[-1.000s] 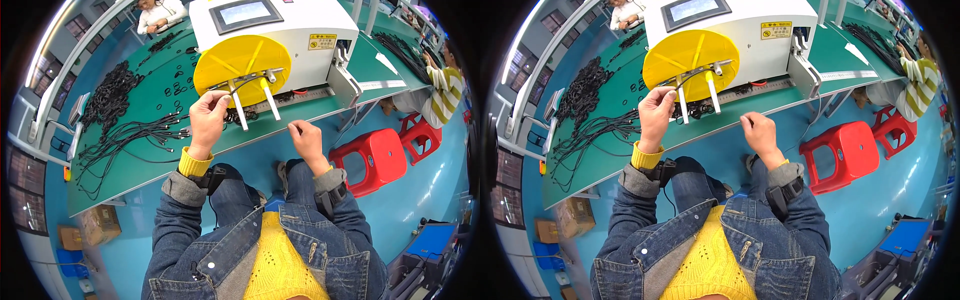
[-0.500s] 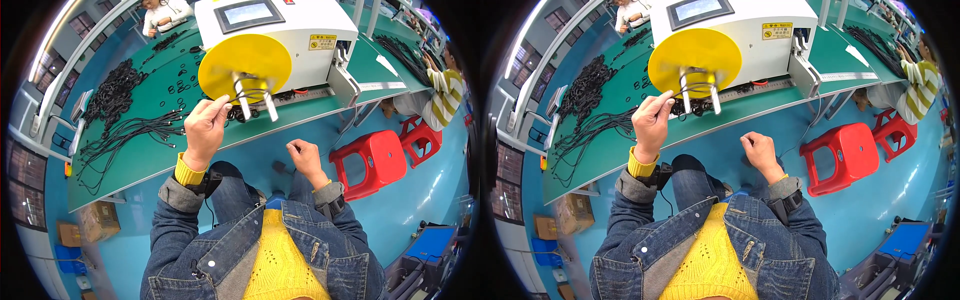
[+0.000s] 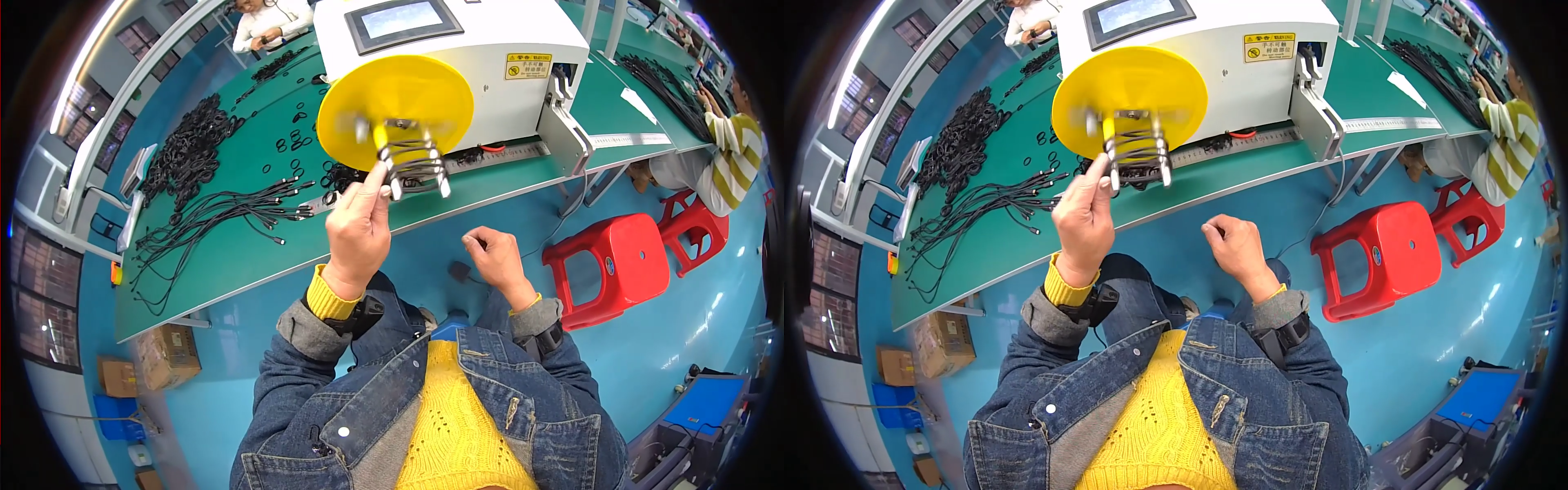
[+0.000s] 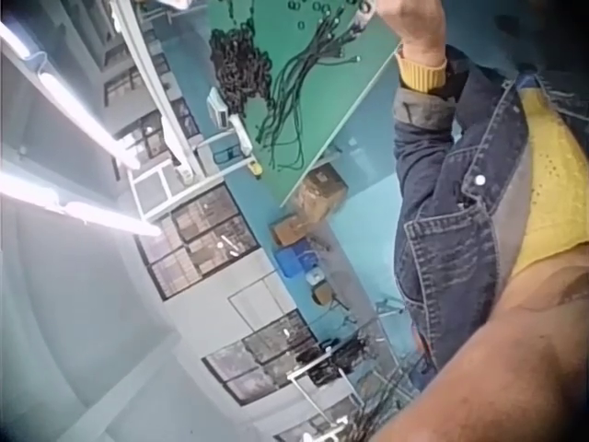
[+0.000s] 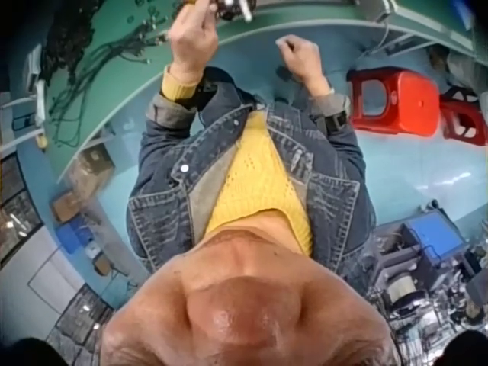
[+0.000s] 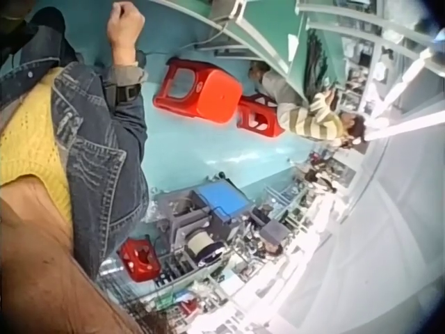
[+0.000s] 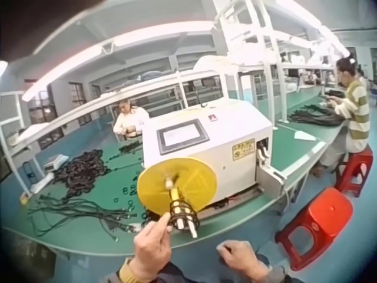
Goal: Wind electrical cables onto a spooling and tying machine at a production workstation.
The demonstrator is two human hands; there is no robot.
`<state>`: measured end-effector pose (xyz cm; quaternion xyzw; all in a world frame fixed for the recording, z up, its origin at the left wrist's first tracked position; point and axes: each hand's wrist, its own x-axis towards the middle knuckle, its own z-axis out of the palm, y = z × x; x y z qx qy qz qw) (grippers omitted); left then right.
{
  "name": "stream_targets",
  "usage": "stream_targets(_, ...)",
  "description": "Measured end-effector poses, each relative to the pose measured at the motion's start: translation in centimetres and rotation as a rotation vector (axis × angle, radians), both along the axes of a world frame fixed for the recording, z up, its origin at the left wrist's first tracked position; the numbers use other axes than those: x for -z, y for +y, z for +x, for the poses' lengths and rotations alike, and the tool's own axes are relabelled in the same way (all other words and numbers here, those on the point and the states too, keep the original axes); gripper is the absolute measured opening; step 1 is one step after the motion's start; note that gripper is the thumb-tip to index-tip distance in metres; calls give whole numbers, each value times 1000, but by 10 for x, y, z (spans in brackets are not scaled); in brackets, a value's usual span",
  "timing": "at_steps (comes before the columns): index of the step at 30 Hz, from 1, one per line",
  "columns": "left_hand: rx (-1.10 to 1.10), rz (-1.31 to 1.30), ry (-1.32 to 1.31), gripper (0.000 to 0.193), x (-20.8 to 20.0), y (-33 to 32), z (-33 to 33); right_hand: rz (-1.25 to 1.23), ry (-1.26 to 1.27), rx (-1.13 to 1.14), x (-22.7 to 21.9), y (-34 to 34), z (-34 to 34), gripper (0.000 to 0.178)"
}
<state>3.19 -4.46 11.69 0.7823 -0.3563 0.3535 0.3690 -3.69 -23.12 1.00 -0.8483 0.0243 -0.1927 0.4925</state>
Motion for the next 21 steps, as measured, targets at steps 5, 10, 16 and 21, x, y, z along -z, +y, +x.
stream_targets(5, -121, 234, -43, 27, -18, -21, -8, 20, -237, -20, -57, 7, 13, 13)
stream_targets(10, -173, 386, -104, 33, -36, -28, -15, 86, -253, -82, -82, 7, 39, 21)
stream_targets(16, -201, 575, 56, 50, -27, -14, 3, -2, -342, -8, -81, -5, 60, 59)
stream_targets(21, 16, 491, 281, 56, -28, -11, 9, 204, -306, -357, -82, -14, 75, 89)
